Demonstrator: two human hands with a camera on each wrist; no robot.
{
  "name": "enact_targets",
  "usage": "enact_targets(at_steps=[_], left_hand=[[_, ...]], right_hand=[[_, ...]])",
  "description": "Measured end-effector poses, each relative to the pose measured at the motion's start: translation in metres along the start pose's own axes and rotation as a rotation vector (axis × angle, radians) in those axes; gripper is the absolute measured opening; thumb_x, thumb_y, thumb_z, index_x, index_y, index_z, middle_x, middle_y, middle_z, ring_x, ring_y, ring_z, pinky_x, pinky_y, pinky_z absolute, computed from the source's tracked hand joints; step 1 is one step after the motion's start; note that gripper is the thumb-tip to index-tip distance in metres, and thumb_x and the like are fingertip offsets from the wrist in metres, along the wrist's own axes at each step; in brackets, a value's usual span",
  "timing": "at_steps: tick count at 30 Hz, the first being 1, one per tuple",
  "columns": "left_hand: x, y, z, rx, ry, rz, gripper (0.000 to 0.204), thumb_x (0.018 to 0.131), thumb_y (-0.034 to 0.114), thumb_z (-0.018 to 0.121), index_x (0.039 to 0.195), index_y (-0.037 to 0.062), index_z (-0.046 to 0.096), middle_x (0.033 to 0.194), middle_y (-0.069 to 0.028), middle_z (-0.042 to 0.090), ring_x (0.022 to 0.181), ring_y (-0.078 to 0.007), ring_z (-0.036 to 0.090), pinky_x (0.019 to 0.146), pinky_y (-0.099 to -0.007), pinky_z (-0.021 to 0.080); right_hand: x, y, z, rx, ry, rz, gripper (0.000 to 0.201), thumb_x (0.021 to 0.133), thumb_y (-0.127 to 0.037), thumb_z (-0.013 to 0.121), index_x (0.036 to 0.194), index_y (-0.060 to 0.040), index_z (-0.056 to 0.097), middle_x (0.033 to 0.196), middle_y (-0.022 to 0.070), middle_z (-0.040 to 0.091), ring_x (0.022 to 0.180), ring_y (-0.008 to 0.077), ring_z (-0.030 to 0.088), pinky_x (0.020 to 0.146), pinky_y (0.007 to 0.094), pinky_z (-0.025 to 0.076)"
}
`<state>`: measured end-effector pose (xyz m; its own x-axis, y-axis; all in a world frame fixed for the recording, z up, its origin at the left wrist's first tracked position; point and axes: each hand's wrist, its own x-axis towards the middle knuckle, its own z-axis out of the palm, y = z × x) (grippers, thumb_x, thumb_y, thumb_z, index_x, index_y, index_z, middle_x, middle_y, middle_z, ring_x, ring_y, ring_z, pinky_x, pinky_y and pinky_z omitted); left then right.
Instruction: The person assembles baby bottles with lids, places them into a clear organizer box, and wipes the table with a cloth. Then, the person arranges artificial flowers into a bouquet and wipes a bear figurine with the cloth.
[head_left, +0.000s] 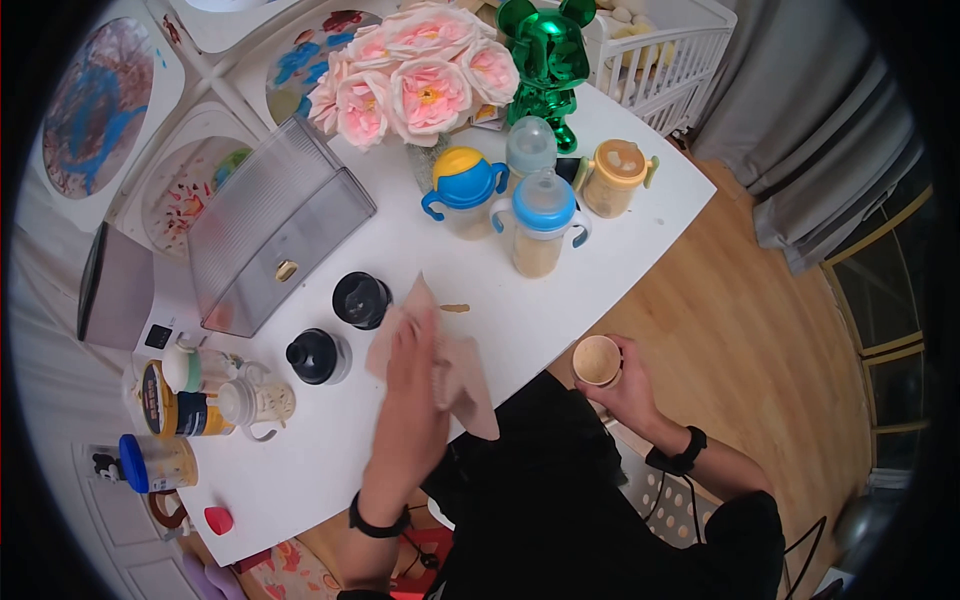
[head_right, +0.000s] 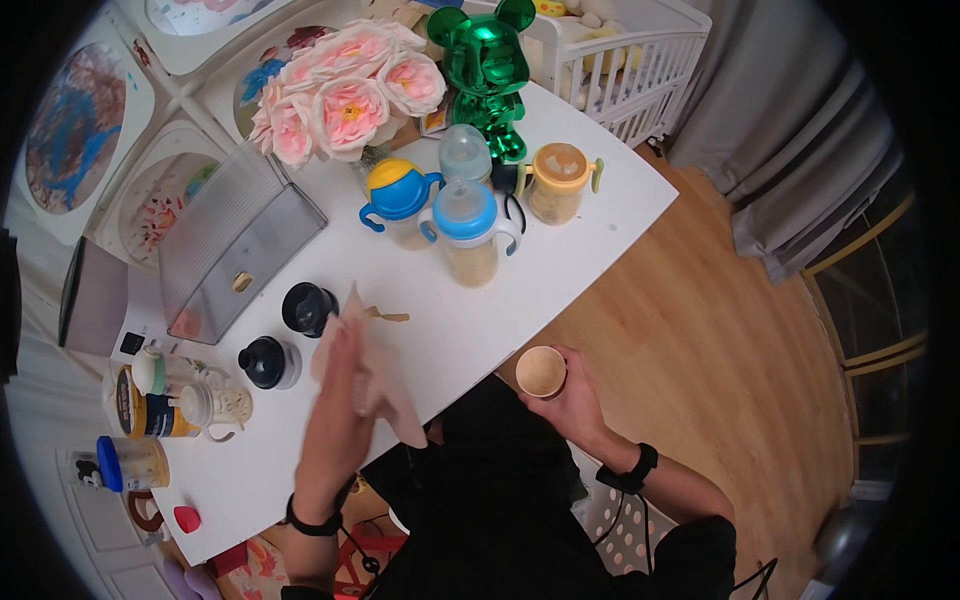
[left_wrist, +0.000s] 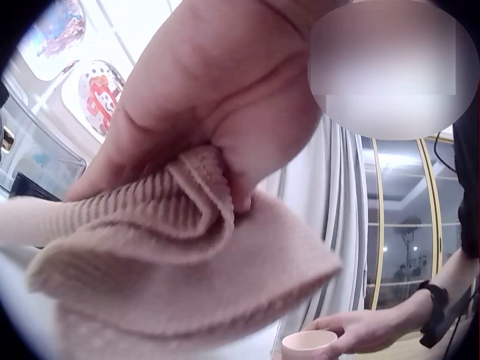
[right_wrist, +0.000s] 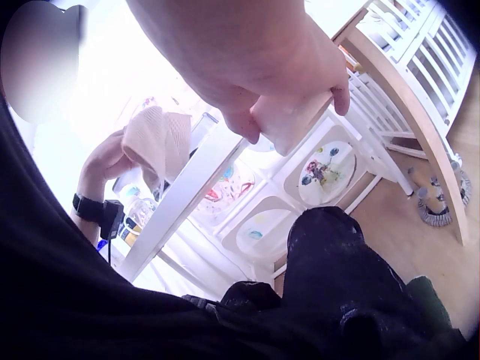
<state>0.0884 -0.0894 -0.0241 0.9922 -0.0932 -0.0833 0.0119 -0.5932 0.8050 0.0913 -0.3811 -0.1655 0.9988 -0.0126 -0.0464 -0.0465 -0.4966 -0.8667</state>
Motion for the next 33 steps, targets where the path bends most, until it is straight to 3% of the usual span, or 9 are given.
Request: enact_targets(at_steps=[7,13,15,16,23,25,26,28,33], left_hand=[[0.012,-0.025,0.101,0.613,-0.056,0.111,0.091,0.081,0.025,0.075,0.149,-0.0039,0.024,0.153,-0.0313,0.023,0.132,-0.0666,0.022,0.103,-0.075,0.025],[0.024,0.011,0.166,0.514,-0.124,0.463,0.062,0.086,0.014,0.054,0.142,-0.0061,0.038,0.149,-0.0279,0.035,0.137,-0.0584,0.026,0.109,-0.0715,0.02],[0.024,0.022,0.186,0.376,-0.186,0.497,0.066,0.084,0.011,0.058,0.144,-0.0038,0.034,0.148,-0.028,0.035,0.139,-0.0531,0.028,0.108,-0.0688,0.022],[0.026,0.034,0.186,0.276,-0.271,0.485,0.063,0.084,0.01,0.058,0.141,-0.0037,0.037,0.143,-0.0273,0.041,0.136,-0.0499,0.033,0.105,-0.0684,0.025],[0.035,0.064,0.143,-0.159,-0.477,0.496,0.052,0.087,0.008,0.056,0.137,-0.0017,0.044,0.124,-0.0214,0.057,0.116,-0.0372,0.056,0.096,-0.0478,0.043],[0.038,0.071,0.097,-0.454,-0.461,0.313,0.05,0.092,0.009,0.056,0.14,0.0036,0.043,0.124,-0.0199,0.058,0.105,-0.0385,0.061,0.089,-0.0402,0.049],[0.041,0.059,0.087,-0.378,-0.172,0.545,0.046,0.093,0.006,0.054,0.138,0.0021,0.046,0.114,-0.0207,0.064,0.102,-0.039,0.064,0.087,-0.0412,0.049],[0.035,0.047,0.041,-0.665,-0.335,0.179,0.053,0.093,0.0,0.049,0.145,0.0033,0.04,0.134,-0.0155,0.058,0.122,-0.0232,0.058,0.103,-0.0358,0.044],[0.016,-0.011,-0.017,-1.013,-0.097,0.191,0.057,0.095,0.004,0.054,0.149,0.0045,0.035,0.149,-0.0094,0.043,0.135,-0.0189,0.044,0.112,-0.0336,0.036]], right_hand=[[0.005,0.009,0.023,-0.107,-0.056,-0.025,0.077,0.066,-0.022,0.09,0.125,-0.0013,0.045,0.116,0.0145,0.059,0.108,0.025,0.06,0.093,0.037,0.05],[0.006,0.02,0.012,0.107,-0.076,0.154,0.057,0.082,-0.024,0.076,0.125,-0.0013,0.046,0.123,0.0193,0.058,0.11,0.0292,0.06,0.092,0.0418,0.05],[-0.009,0.084,0.021,1.141,0.007,0.292,0.046,0.089,-0.021,0.069,0.124,-0.0008,0.048,0.119,0.0176,0.062,0.107,0.0261,0.062,0.089,0.0404,0.052],[-0.012,0.089,0.014,1.137,-0.005,0.289,0.046,0.089,-0.021,0.069,0.124,-0.0008,0.048,0.119,0.0176,0.062,0.107,0.0261,0.062,0.089,0.0404,0.052],[-0.028,0.045,-0.05,1.036,-0.007,0.336,0.04,0.091,-0.018,0.067,0.123,-0.0003,0.05,0.116,0.0148,0.064,0.103,0.0245,0.065,0.089,0.0395,0.053],[-0.021,-0.019,-0.056,0.609,0.007,0.2,0.049,0.085,-0.023,0.074,0.122,-0.0007,0.052,0.113,0.0148,0.065,0.103,0.0248,0.066,0.089,0.0389,0.053],[-0.014,-0.063,-0.062,0.176,-0.04,0.033,0.057,0.079,-0.025,0.079,0.122,-0.0008,0.051,0.11,0.0151,0.066,0.1,0.0264,0.066,0.088,0.0388,0.053],[-0.007,-0.078,-0.06,-0.207,-0.072,-0.059,0.078,0.062,-0.028,0.09,0.124,-0.0012,0.051,0.108,0.0171,0.064,0.099,0.0309,0.066,0.088,0.0389,0.053],[0.017,-0.121,-0.035,-0.254,-0.158,-0.206,0.076,0.064,-0.027,0.089,0.125,-0.0018,0.051,0.12,0.0172,0.061,0.111,0.0321,0.061,0.093,0.0403,0.05]])
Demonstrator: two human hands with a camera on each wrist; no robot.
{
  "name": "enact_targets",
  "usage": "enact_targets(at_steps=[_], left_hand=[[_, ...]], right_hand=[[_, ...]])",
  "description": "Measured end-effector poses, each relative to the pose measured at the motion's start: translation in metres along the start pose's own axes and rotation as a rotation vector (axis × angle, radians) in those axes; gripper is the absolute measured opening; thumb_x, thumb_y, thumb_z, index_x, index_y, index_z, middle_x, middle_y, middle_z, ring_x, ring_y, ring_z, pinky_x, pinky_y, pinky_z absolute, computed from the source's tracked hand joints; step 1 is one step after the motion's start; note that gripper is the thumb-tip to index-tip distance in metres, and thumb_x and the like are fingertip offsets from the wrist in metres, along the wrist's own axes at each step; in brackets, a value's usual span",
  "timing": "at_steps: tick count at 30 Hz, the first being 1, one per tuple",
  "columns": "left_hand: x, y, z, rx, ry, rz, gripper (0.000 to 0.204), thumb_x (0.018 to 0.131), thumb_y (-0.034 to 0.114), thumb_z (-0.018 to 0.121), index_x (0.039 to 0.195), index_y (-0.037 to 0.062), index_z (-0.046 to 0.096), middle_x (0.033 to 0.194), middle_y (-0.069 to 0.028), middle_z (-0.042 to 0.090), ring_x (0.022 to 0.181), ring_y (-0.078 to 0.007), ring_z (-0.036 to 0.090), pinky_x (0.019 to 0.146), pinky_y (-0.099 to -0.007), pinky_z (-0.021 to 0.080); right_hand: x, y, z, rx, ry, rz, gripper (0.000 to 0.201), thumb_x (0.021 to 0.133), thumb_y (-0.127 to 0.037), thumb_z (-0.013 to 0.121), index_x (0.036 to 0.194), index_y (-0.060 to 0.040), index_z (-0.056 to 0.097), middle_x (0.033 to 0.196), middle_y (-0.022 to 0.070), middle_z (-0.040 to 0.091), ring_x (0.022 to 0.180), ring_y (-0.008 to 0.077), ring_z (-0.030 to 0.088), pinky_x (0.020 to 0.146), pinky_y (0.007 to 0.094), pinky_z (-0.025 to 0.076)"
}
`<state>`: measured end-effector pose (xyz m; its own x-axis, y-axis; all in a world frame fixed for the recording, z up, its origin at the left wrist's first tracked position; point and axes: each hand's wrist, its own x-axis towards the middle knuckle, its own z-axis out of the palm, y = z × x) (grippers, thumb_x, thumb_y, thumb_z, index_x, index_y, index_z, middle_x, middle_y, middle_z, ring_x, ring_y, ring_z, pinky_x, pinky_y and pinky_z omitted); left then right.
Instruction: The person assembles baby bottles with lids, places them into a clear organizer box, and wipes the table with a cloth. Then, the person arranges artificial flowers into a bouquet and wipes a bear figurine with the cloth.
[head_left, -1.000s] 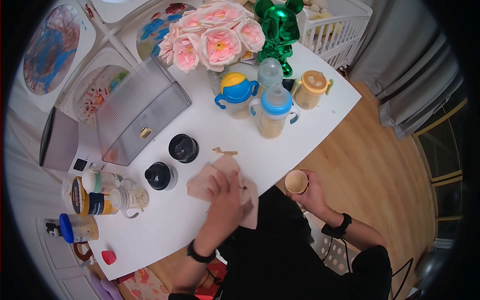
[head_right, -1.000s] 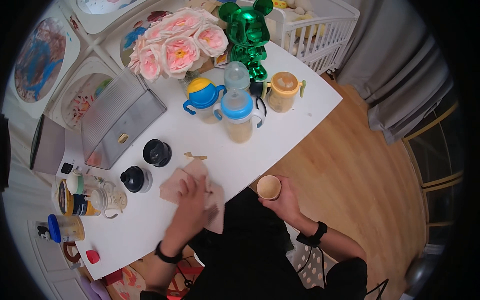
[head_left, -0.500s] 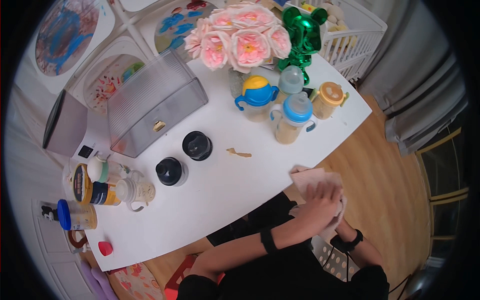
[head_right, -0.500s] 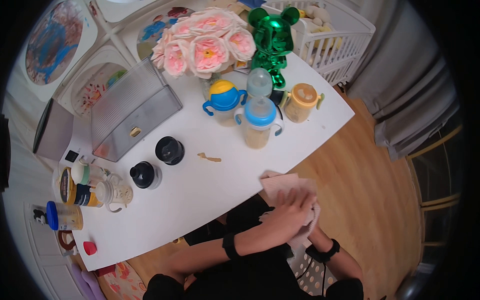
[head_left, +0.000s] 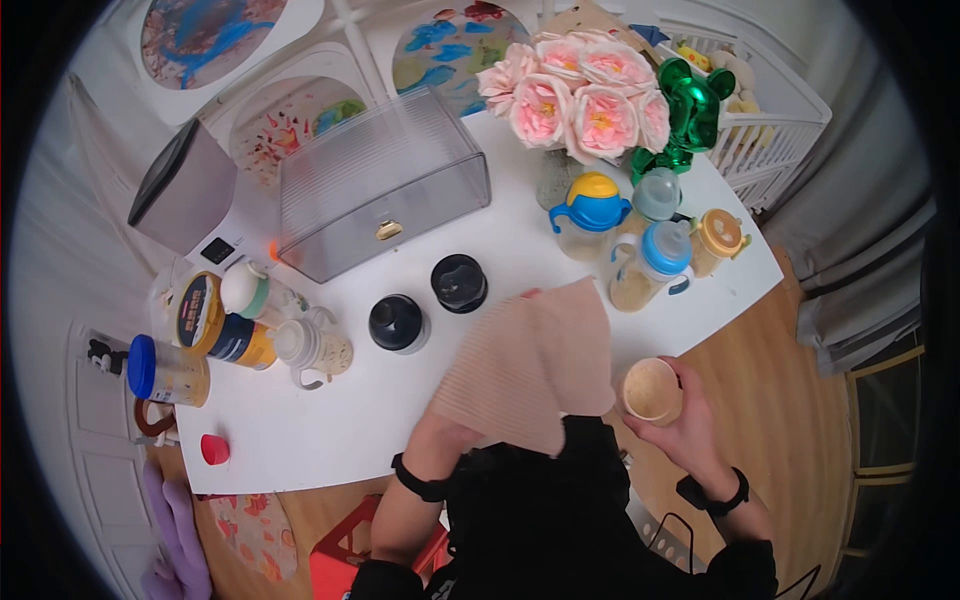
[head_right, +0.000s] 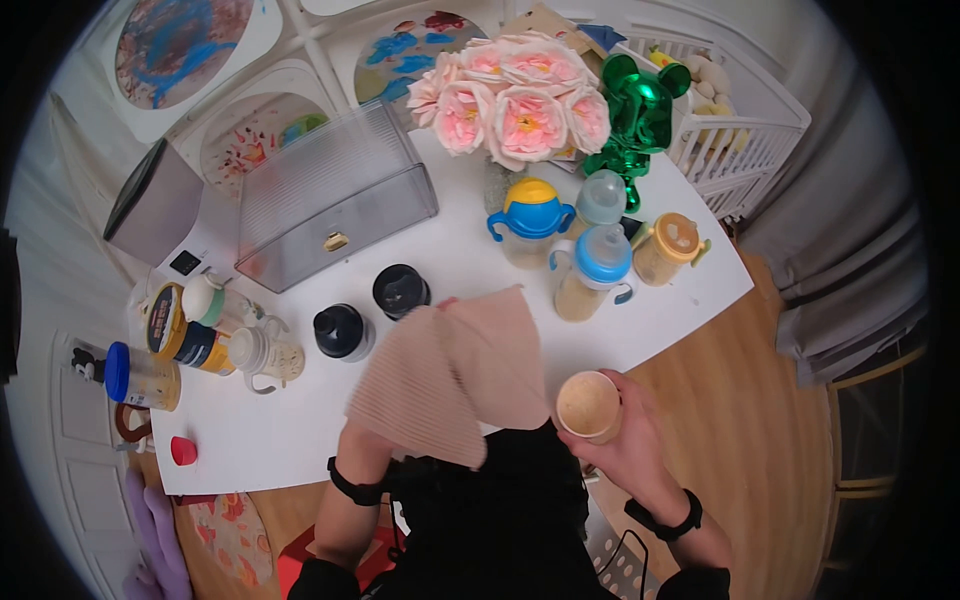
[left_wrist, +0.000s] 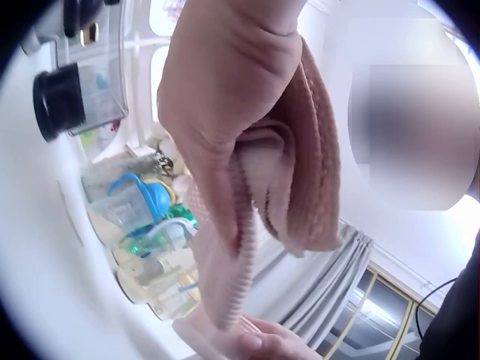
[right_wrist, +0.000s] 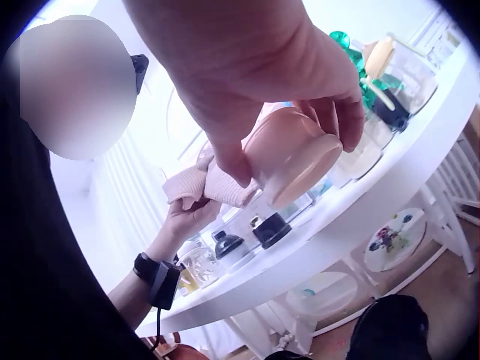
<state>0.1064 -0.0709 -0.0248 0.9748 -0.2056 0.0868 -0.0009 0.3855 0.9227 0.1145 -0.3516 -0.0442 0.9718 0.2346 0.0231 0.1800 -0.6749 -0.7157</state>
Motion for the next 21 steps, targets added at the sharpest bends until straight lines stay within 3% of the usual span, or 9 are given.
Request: enact_targets(at_steps=[2,3,5,11,14,18,20,21], left_hand=[[-0.013,-0.01,-0.023,-0.303,0.228,0.01,0.058,0.096,0.008,0.057,0.149,0.003,0.035,0.146,-0.0102,0.046,0.131,-0.0184,0.048,0.11,-0.0331,0.039],[-0.021,-0.014,-0.034,-0.297,0.239,0.015,0.058,0.096,0.008,0.057,0.149,0.003,0.035,0.146,-0.0102,0.046,0.131,-0.0184,0.048,0.11,-0.0331,0.039],[-0.036,-0.017,-0.048,-0.773,0.106,0.035,0.051,0.098,0.009,0.051,0.146,0.0005,0.036,0.147,-0.0116,0.045,0.131,-0.021,0.047,0.111,-0.036,0.039],[-0.065,-0.011,-0.046,-0.394,0.325,0.058,0.052,0.097,0.012,0.057,0.146,0.0024,0.039,0.142,-0.0117,0.05,0.123,-0.0224,0.054,0.102,-0.0374,0.048],[-0.078,-0.011,-0.053,-0.262,0.444,-0.007,0.056,0.095,0.011,0.062,0.145,0.0031,0.038,0.141,-0.0119,0.049,0.124,-0.0225,0.053,0.103,-0.0376,0.047],[-0.075,-0.008,-0.045,-0.26,0.391,0.025,0.059,0.093,0.012,0.064,0.146,0.0032,0.038,0.142,-0.0118,0.049,0.124,-0.0226,0.053,0.104,-0.0379,0.046],[-0.069,-0.005,-0.038,-0.258,0.357,0.051,0.061,0.092,0.012,0.065,0.146,0.0032,0.037,0.142,-0.0117,0.048,0.125,-0.0227,0.052,0.104,-0.0381,0.046],[-0.067,-0.004,-0.033,-0.257,0.34,0.061,0.062,0.092,0.012,0.066,0.146,0.0033,0.037,0.142,-0.0117,0.048,0.125,-0.0227,0.052,0.104,-0.0382,0.046]], right_hand=[[0.018,-0.006,0.015,0.117,-0.055,-0.042,0.076,0.066,-0.027,0.088,0.126,-0.0009,0.05,0.12,0.0176,0.061,0.11,0.0321,0.062,0.092,0.0405,0.051],[0.027,-0.011,0.022,0.123,-0.064,-0.051,0.076,0.066,-0.027,0.088,0.126,-0.0009,0.05,0.12,0.0176,0.061,0.11,0.0321,0.062,0.092,0.0405,0.051],[0.044,-0.02,0.034,0.155,-0.119,-0.059,0.076,0.068,-0.026,0.086,0.128,-0.0001,0.048,0.12,0.0194,0.06,0.111,0.034,0.062,0.092,0.0409,0.051],[0.069,-0.024,0.063,0.046,-0.123,-0.119,0.076,0.067,-0.022,0.085,0.128,0.0009,0.045,0.117,0.0198,0.062,0.11,0.0351,0.062,0.094,0.0399,0.05],[0.074,-0.021,0.067,0.023,-0.132,-0.135,0.082,0.068,-0.023,0.086,0.133,0.0024,0.042,0.123,0.0224,0.058,0.114,0.0365,0.06,0.096,0.0403,0.049],[0.058,-0.031,0.058,-0.015,-0.137,-0.102,0.09,0.069,-0.023,0.086,0.139,0.0037,0.036,0.129,0.0246,0.053,0.117,0.0375,0.057,0.099,0.0424,0.047],[0.033,-0.043,0.045,-0.283,0.006,-0.374,0.097,0.07,-0.021,0.086,0.144,0.0049,0.029,0.133,0.0262,0.049,0.119,0.0389,0.055,0.101,0.045,0.045],[0.024,-0.053,0.036,-0.185,-0.049,-0.363,0.099,0.07,-0.018,0.086,0.146,0.0048,0.027,0.133,0.0249,0.05,0.118,0.0385,0.055,0.102,0.0466,0.045]])
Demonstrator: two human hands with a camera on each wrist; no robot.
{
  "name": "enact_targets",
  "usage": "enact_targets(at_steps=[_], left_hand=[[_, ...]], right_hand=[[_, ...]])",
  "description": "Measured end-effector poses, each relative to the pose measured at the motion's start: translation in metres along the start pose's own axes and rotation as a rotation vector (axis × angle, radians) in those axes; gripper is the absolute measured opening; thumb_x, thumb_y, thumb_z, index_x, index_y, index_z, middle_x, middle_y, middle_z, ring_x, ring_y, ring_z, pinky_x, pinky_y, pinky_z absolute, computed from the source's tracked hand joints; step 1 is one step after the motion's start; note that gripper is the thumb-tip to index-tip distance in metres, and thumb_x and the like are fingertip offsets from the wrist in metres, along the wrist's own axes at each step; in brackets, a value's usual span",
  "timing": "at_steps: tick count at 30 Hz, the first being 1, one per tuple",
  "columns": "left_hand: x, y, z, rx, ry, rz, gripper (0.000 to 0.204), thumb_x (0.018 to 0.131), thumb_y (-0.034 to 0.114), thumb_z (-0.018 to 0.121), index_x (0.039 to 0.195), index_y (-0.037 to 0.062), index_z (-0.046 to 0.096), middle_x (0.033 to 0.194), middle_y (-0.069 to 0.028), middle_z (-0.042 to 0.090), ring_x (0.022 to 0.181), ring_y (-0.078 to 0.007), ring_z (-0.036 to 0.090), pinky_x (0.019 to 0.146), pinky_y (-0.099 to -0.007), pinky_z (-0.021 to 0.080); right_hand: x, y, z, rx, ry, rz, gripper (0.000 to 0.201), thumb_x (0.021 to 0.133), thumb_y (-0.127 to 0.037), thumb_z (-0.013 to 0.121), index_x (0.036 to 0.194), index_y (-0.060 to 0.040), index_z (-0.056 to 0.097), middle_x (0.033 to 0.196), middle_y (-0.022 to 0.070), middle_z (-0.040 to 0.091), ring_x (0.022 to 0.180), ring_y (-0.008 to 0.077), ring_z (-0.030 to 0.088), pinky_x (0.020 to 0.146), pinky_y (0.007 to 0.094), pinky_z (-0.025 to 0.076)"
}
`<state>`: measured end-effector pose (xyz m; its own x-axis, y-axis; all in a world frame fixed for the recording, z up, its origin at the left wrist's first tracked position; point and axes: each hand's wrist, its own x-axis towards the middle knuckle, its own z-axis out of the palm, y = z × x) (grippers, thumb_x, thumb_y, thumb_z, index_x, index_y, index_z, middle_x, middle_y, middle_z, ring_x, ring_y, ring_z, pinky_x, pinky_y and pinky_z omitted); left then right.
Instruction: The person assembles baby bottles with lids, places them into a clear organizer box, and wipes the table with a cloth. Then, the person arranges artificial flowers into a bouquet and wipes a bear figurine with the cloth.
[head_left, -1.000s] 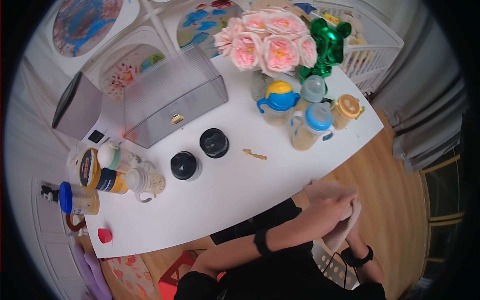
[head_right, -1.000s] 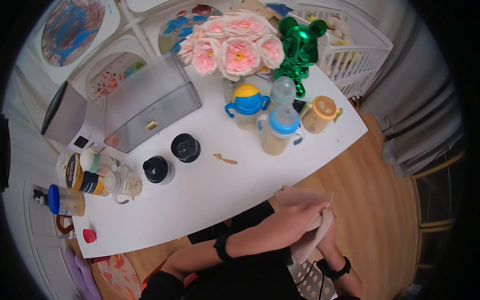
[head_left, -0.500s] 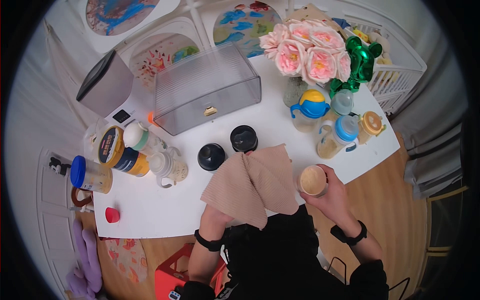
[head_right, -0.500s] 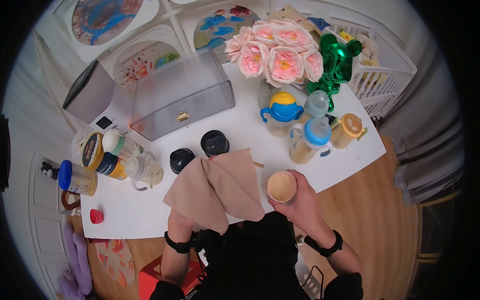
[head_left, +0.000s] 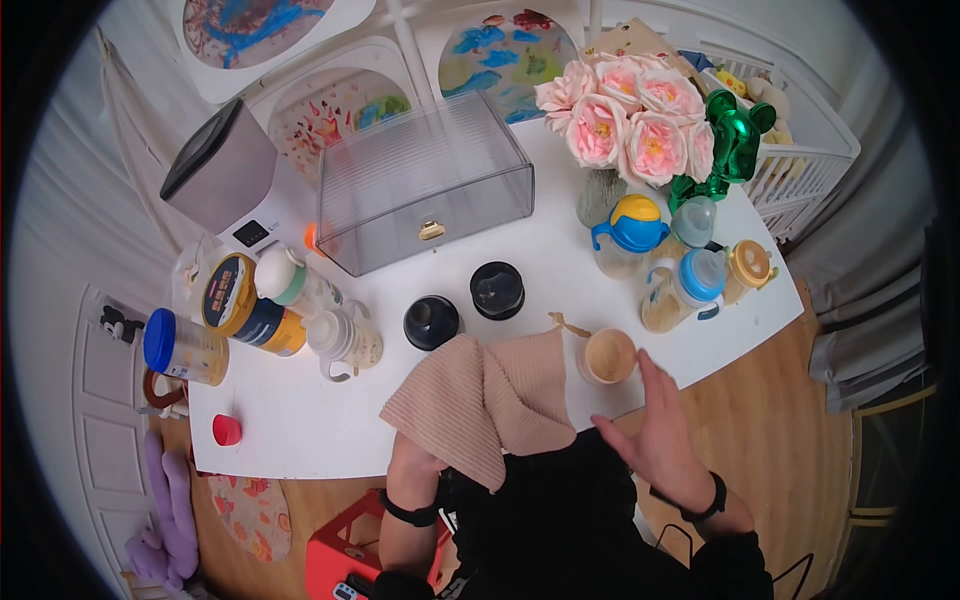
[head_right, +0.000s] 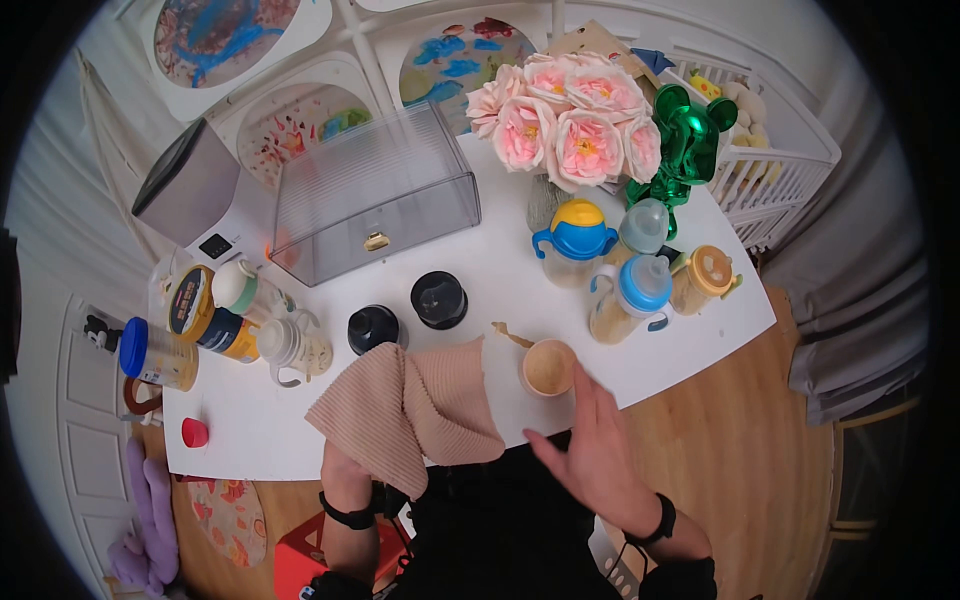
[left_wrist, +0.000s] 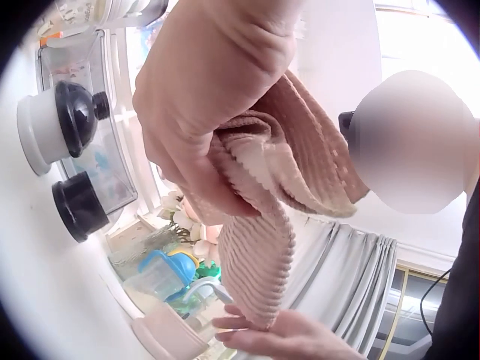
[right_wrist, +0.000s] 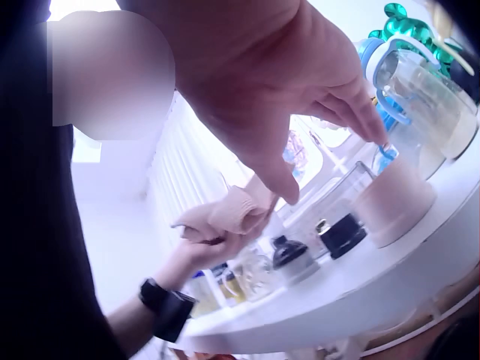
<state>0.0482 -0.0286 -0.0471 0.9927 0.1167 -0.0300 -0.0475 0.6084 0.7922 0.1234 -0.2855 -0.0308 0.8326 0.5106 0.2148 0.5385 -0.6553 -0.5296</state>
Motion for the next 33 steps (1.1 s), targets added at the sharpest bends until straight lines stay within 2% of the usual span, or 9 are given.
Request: enact_targets(at_steps=[7,8,9,14,22,25,27,29,33], left_hand=[[0.014,-0.032,0.041,0.133,-0.153,0.054,0.069,0.09,0.015,0.069,0.147,0.003,0.032,0.144,-0.0128,0.045,0.128,-0.0238,0.05,0.107,-0.0387,0.042],[0.021,-0.045,0.051,0.29,-0.186,0.081,0.072,0.09,0.017,0.07,0.148,0.0027,0.029,0.145,-0.0142,0.043,0.13,-0.0247,0.048,0.108,-0.0387,0.04],[0.026,-0.057,0.061,0.449,-0.209,0.108,0.075,0.09,0.02,0.07,0.149,0.0023,0.026,0.146,-0.0156,0.041,0.131,-0.0256,0.046,0.11,-0.0388,0.038],[0.022,-0.078,0.133,0.401,-0.326,-0.177,0.083,0.088,0.017,0.07,0.146,-0.0017,0.014,0.139,-0.0259,0.039,0.13,-0.0323,0.046,0.11,-0.0402,0.036],[0.01,-0.078,0.112,1.061,-0.349,0.192,0.074,0.09,0.023,0.066,0.143,-0.0091,0.026,0.131,-0.0284,0.045,0.122,-0.0395,0.048,0.107,-0.0428,0.04],[-0.001,-0.049,0.065,1.465,-0.277,0.319,0.073,0.087,0.035,0.069,0.138,-0.0105,0.041,0.134,-0.0262,0.047,0.127,-0.0387,0.047,0.108,-0.0467,0.038],[-0.016,-0.036,0.031,1.678,-0.172,0.262,0.08,0.085,0.041,0.07,0.139,-0.0089,0.04,0.142,-0.0243,0.044,0.134,-0.0407,0.041,0.11,-0.0497,0.036],[-0.035,-0.026,0.005,1.856,-0.147,0.152,0.08,0.084,0.044,0.07,0.14,-0.005,0.042,0.145,-0.0237,0.043,0.138,-0.0428,0.036,0.111,-0.0532,0.034],[-0.055,-0.013,-0.012,1.967,-0.105,0.033,0.078,0.083,0.044,0.071,0.14,-0.0018,0.043,0.144,-0.0239,0.043,0.137,-0.0447,0.037,0.11,-0.0566,0.034]], right_hand=[[-0.022,-0.004,0.004,1.108,-0.359,0.348,0.094,0.08,-0.024,0.081,0.151,-0.0017,0.023,0.146,0.0172,0.042,0.131,0.03,0.047,0.104,0.0442,0.046],[-0.018,0.001,0.005,0.463,-0.157,-0.105,0.08,0.088,-0.024,0.072,0.15,-0.0016,0.026,0.15,0.014,0.037,0.133,0.0286,0.045,0.106,0.0442,0.043],[-0.02,0.002,0.004,0.463,-0.166,-0.117,0.08,0.088,-0.024,0.072,0.15,-0.0016,0.026,0.15,0.014,0.037,0.133,0.0286,0.045,0.106,0.0442,0.043],[-0.045,0.022,-0.015,0.665,0.096,0.157,0.07,0.091,-0.031,0.064,0.144,0.0031,0.034,0.144,0.0156,0.044,0.131,0.0291,0.048,0.105,0.0405,0.044],[-0.058,0.121,-0.048,1.013,0.408,0.311,0.06,0.095,-0.03,0.051,0.14,0.0079,0.04,0.137,0.0188,0.052,0.122,0.0277,0.056,0.099,0.0344,0.048],[-0.037,0.168,-0.031,0.453,0.475,0.378,0.036,0.099,-0.005,0.044,0.133,0.0064,0.049,0.143,0.0172,0.048,0.119,0.0255,0.057,0.098,0.036,0.049],[-0.007,0.14,-0.027,0.576,0.522,0.365,0.036,0.096,0.001,0.047,0.131,0.0021,0.053,0.144,0.0188,0.048,0.121,0.0291,0.058,0.098,0.0372,0.05],[0.002,0.153,-0.019,-0.485,0.216,0.17,0.039,0.092,-0.001,0.053,0.131,-0.0033,0.055,0.144,0.022,0.047,0.122,0.0358,0.056,0.098,0.0406,0.05],[0.01,0.139,-0.024,-0.431,0.206,0.2,0.04,0.085,-0.001,0.06,0.125,-0.0031,0.06,0.137,0.0234,0.053,0.116,0.04,0.06,0.092,0.0411,0.054]])
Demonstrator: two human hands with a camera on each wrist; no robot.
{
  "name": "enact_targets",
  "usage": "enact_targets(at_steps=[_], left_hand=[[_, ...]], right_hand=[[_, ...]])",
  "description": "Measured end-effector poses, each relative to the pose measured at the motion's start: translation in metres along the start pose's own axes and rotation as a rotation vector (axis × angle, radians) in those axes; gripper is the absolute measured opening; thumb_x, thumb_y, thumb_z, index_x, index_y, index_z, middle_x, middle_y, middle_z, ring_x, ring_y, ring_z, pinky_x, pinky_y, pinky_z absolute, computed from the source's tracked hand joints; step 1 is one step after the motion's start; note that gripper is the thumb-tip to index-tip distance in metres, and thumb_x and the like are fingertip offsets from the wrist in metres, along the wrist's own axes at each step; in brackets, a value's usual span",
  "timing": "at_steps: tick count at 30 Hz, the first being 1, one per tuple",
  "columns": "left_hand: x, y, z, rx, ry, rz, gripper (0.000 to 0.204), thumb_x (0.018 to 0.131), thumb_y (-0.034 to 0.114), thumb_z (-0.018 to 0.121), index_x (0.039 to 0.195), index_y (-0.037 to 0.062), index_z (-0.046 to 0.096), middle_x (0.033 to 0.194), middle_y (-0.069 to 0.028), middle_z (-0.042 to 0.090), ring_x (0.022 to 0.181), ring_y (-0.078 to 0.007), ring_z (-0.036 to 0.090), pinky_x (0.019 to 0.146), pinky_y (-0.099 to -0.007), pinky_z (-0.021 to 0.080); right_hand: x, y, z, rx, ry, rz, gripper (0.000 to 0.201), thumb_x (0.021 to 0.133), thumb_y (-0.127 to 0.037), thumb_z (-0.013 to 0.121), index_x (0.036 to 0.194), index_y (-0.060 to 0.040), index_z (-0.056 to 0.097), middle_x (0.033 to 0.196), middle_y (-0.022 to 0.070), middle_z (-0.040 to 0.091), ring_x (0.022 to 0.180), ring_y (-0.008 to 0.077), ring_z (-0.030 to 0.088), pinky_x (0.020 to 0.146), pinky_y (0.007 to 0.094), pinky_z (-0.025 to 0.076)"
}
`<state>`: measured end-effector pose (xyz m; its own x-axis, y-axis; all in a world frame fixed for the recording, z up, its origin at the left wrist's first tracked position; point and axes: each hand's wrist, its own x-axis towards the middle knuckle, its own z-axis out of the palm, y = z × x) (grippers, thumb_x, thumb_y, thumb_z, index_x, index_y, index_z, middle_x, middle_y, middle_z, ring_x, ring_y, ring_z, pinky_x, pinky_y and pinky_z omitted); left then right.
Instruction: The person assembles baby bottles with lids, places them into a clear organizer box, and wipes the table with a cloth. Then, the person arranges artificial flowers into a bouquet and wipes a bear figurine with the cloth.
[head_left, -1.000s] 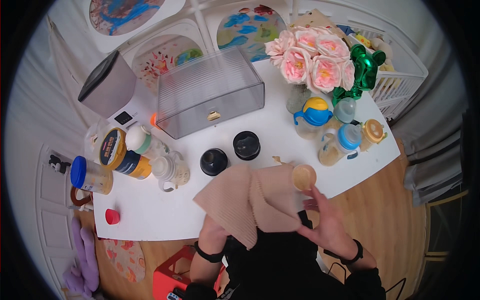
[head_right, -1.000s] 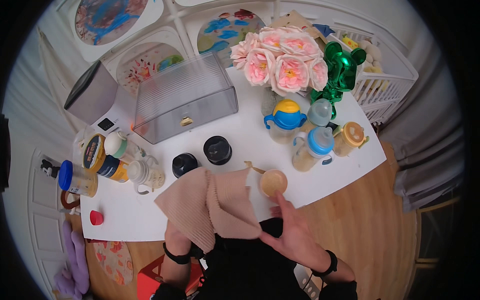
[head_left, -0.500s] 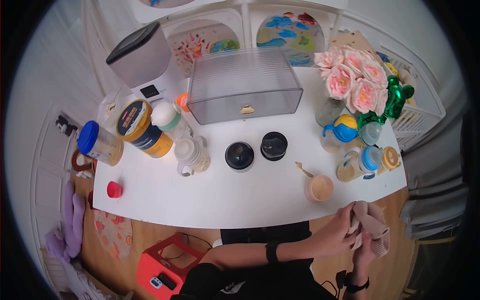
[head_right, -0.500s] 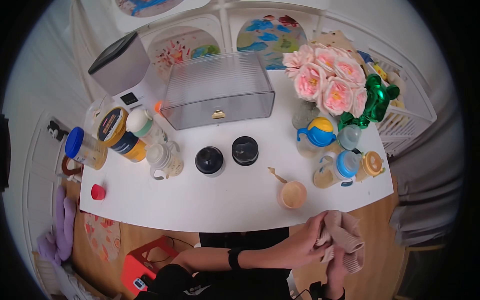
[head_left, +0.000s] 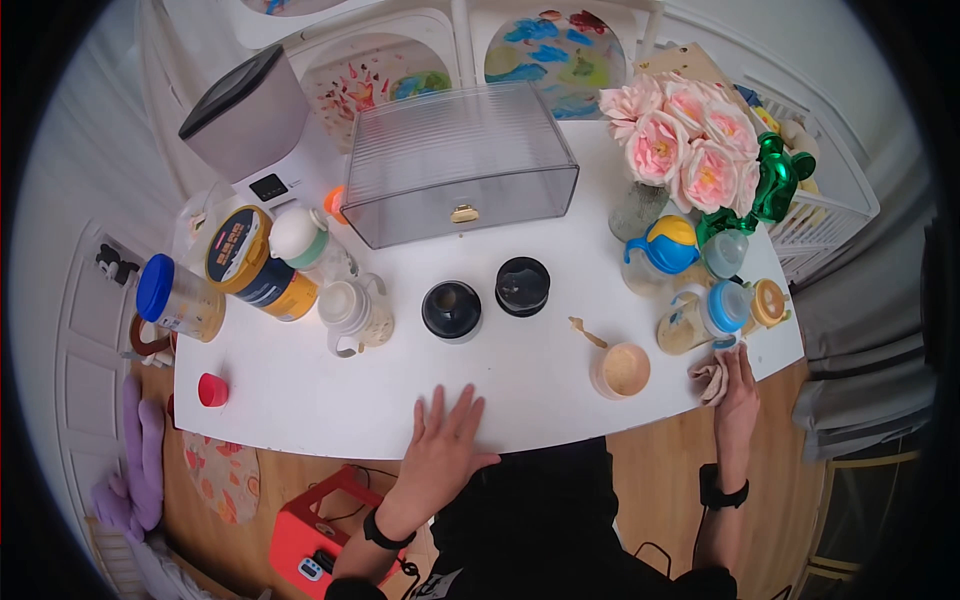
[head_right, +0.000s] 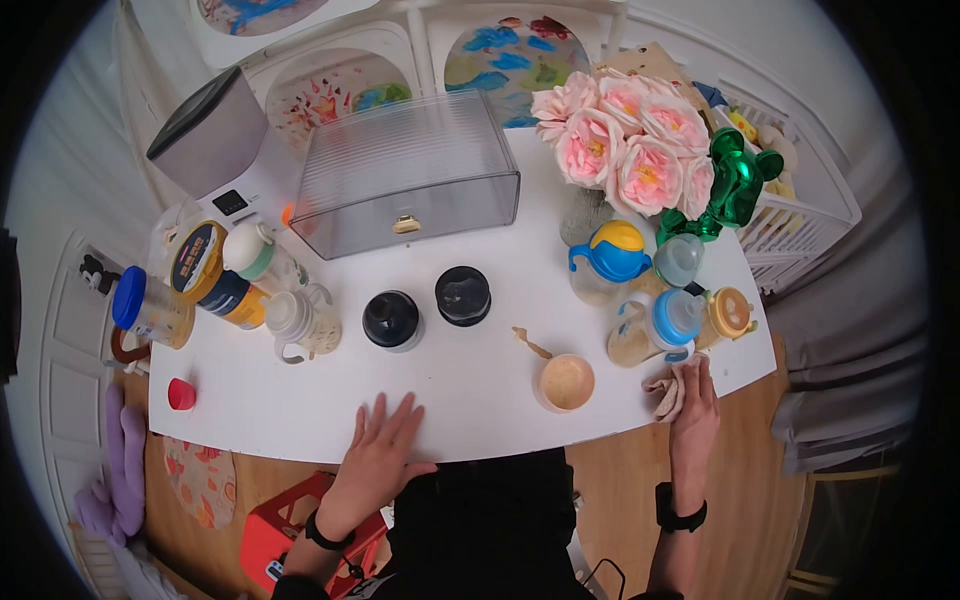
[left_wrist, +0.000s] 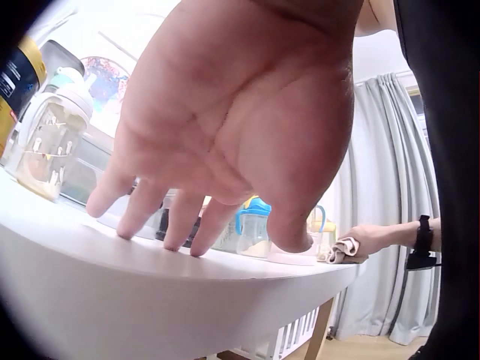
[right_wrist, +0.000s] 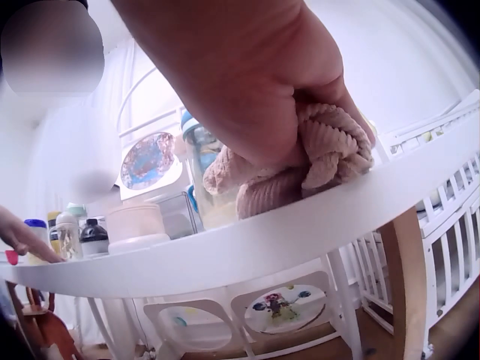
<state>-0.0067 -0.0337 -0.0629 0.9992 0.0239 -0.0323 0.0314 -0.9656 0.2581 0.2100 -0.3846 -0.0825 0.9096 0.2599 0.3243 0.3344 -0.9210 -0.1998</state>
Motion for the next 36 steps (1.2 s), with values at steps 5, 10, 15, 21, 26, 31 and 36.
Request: enact_targets(at_steps=[5,10,15,21,26,31,36], left_hand=[[0.044,0.026,-0.004,-0.442,0.11,0.037,0.072,0.084,0.032,0.074,0.138,-0.0032,0.043,0.139,-0.0253,0.046,0.128,-0.0465,0.043,0.106,-0.0512,0.04],[0.112,0.083,0.027,-0.448,0.297,0.111,0.086,0.079,0.025,0.078,0.144,-0.0062,0.03,0.136,-0.0261,0.046,0.125,-0.0418,0.046,0.106,-0.0469,0.041],[0.127,0.104,0.043,-0.521,0.168,0.02,0.084,0.076,0.021,0.08,0.142,-0.0028,0.034,0.131,-0.0219,0.05,0.123,-0.038,0.049,0.103,-0.0465,0.042],[0.081,0.088,0.009,-0.652,0.07,0.008,0.072,0.074,0.019,0.081,0.133,0.0024,0.042,0.127,-0.0185,0.053,0.118,-0.037,0.054,0.099,-0.044,0.045],[0.024,0.067,0.008,-0.817,-0.15,0.092,0.074,0.074,0.022,0.081,0.134,0.0058,0.041,0.129,-0.0178,0.052,0.117,-0.0382,0.054,0.102,-0.0427,0.044],[0.018,0.065,0.051,-0.898,-0.545,0.235,0.073,0.068,0.02,0.082,0.128,0.0056,0.043,0.122,-0.0179,0.058,0.119,-0.0405,0.051,0.098,-0.0438,0.046],[0.05,0.043,0.111,-1.125,-0.57,0.221,0.068,0.068,0.024,0.085,0.124,0.0041,0.053,0.116,-0.0125,0.063,0.109,-0.0255,0.06,0.099,-0.0372,0.046]], right_hand=[[-0.01,-0.018,-0.018,0.032,-0.085,0.002,0.037,0.084,-0.006,0.065,0.121,-0.0032,0.063,0.13,0.0236,0.059,0.109,0.0384,0.064,0.084,0.0417,0.056],[-0.022,-0.048,-0.051,0.203,-0.22,0.194,0.047,0.076,-0.015,0.079,0.12,-0.0066,0.063,0.106,0.0212,0.069,0.095,0.0368,0.069,0.076,0.0412,0.056],[-0.03,-0.055,-0.068,0.281,-0.124,0.136,0.049,0.073,-0.011,0.08,0.118,-0.007,0.063,0.095,0.0174,0.071,0.086,0.0344,0.07,0.072,0.0376,0.055],[-0.003,-0.101,-0.07,0.605,-0.133,-0.024,0.056,0.074,-0.009,0.079,0.126,-0.0076,0.06,0.106,0.0164,0.071,0.095,0.0315,0.07,0.081,0.0343,0.054],[0.051,-0.147,-0.015,0.51,-0.242,-0.367,0.052,0.082,-0.005,0.065,0.131,-0.0021,0.05,0.114,0.024,0.065,0.098,0.0425,0.065,0.082,0.0425,0.055],[0.085,-0.164,0.047,0.215,-0.437,-0.57,0.044,0.083,0.001,0.055,0.126,-0.0023,0.051,0.111,0.0265,0.064,0.092,0.0442,0.065,0.08,0.0471,0.053],[0.088,-0.168,0.004,0.346,-0.698,-0.67,0.045,0.082,-0.002,0.058,0.127,-0.005,0.055,0.118,0.023,0.063,0.1,0.0415,0.064,0.087,0.0448,0.053]])
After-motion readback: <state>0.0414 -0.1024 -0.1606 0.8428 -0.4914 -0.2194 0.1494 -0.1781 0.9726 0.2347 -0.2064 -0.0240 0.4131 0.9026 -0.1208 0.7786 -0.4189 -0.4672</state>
